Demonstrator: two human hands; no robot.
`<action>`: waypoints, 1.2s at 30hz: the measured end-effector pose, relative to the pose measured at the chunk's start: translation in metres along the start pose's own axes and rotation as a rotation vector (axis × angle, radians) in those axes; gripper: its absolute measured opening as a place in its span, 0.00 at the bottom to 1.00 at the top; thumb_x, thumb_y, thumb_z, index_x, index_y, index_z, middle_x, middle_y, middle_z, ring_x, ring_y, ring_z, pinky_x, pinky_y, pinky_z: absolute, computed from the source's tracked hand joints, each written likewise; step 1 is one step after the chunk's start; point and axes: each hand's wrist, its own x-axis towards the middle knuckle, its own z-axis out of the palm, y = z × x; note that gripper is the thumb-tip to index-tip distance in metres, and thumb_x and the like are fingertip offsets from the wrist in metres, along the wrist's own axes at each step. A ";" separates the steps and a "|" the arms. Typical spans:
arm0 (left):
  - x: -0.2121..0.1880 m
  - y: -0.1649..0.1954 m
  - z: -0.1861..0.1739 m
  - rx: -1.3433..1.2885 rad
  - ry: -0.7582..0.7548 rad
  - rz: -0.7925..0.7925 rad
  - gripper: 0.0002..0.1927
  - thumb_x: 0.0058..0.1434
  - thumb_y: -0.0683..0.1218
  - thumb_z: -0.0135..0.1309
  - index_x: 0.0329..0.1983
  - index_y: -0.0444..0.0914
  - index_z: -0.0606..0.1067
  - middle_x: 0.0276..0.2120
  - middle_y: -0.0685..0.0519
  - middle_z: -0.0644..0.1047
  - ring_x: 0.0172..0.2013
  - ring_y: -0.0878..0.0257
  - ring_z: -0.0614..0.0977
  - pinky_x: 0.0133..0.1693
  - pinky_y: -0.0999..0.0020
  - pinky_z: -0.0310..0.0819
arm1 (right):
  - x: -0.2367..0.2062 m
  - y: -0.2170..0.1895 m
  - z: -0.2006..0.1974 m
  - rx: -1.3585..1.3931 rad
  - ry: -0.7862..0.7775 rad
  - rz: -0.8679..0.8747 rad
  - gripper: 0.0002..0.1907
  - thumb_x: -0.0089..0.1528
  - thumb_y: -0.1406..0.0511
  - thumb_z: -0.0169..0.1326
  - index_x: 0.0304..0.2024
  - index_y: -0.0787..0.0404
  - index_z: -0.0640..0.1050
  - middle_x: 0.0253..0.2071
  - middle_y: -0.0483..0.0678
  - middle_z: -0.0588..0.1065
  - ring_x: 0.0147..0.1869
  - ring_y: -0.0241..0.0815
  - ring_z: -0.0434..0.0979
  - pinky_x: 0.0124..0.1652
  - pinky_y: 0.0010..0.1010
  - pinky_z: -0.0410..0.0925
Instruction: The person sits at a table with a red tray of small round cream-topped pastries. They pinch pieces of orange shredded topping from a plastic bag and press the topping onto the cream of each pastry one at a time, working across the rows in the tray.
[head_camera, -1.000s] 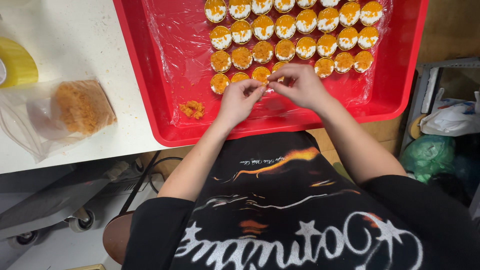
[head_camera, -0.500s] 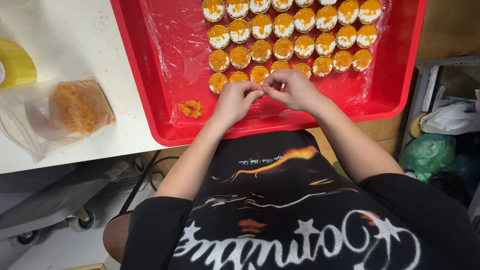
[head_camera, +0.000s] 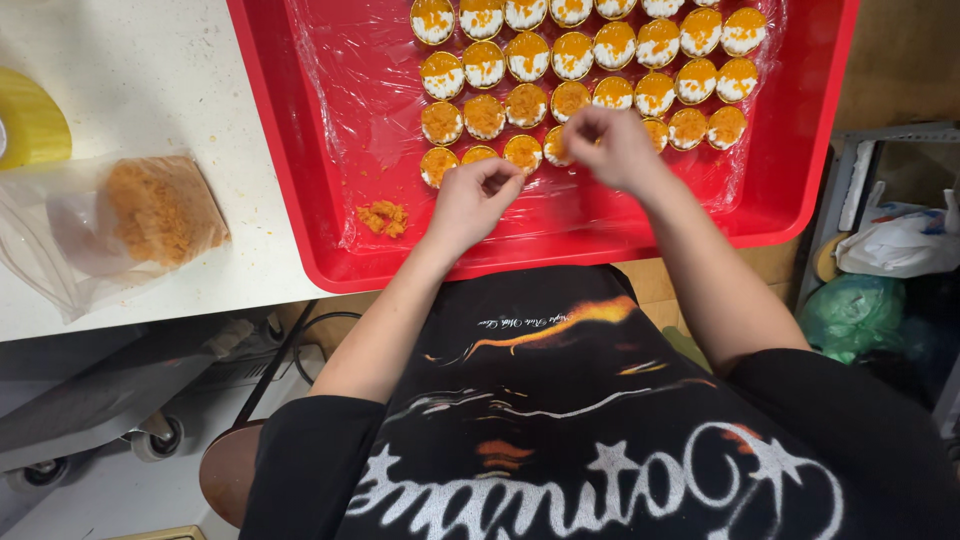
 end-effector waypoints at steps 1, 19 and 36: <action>-0.001 0.000 -0.002 0.005 0.005 -0.021 0.08 0.63 0.45 0.60 0.40 0.34 0.82 0.27 0.55 0.83 0.27 0.72 0.80 0.33 0.75 0.75 | 0.008 0.002 -0.004 -0.069 0.038 0.101 0.09 0.67 0.63 0.56 0.39 0.63 0.81 0.27 0.46 0.78 0.29 0.37 0.76 0.32 0.30 0.69; -0.006 -0.001 -0.006 -0.029 0.003 0.006 0.08 0.63 0.44 0.59 0.40 0.34 0.81 0.30 0.53 0.84 0.30 0.70 0.82 0.36 0.74 0.78 | 0.041 0.012 -0.001 -0.588 0.310 -0.204 0.09 0.60 0.61 0.65 0.30 0.59 0.83 0.31 0.49 0.79 0.34 0.50 0.79 0.33 0.42 0.70; -0.014 -0.025 -0.004 -0.257 -0.031 -0.060 0.11 0.67 0.44 0.56 0.46 0.32 0.81 0.34 0.52 0.85 0.32 0.70 0.83 0.37 0.74 0.79 | -0.009 -0.013 -0.005 -0.352 0.253 -0.318 0.09 0.64 0.67 0.58 0.46 0.57 0.84 0.36 0.49 0.75 0.35 0.43 0.77 0.37 0.34 0.70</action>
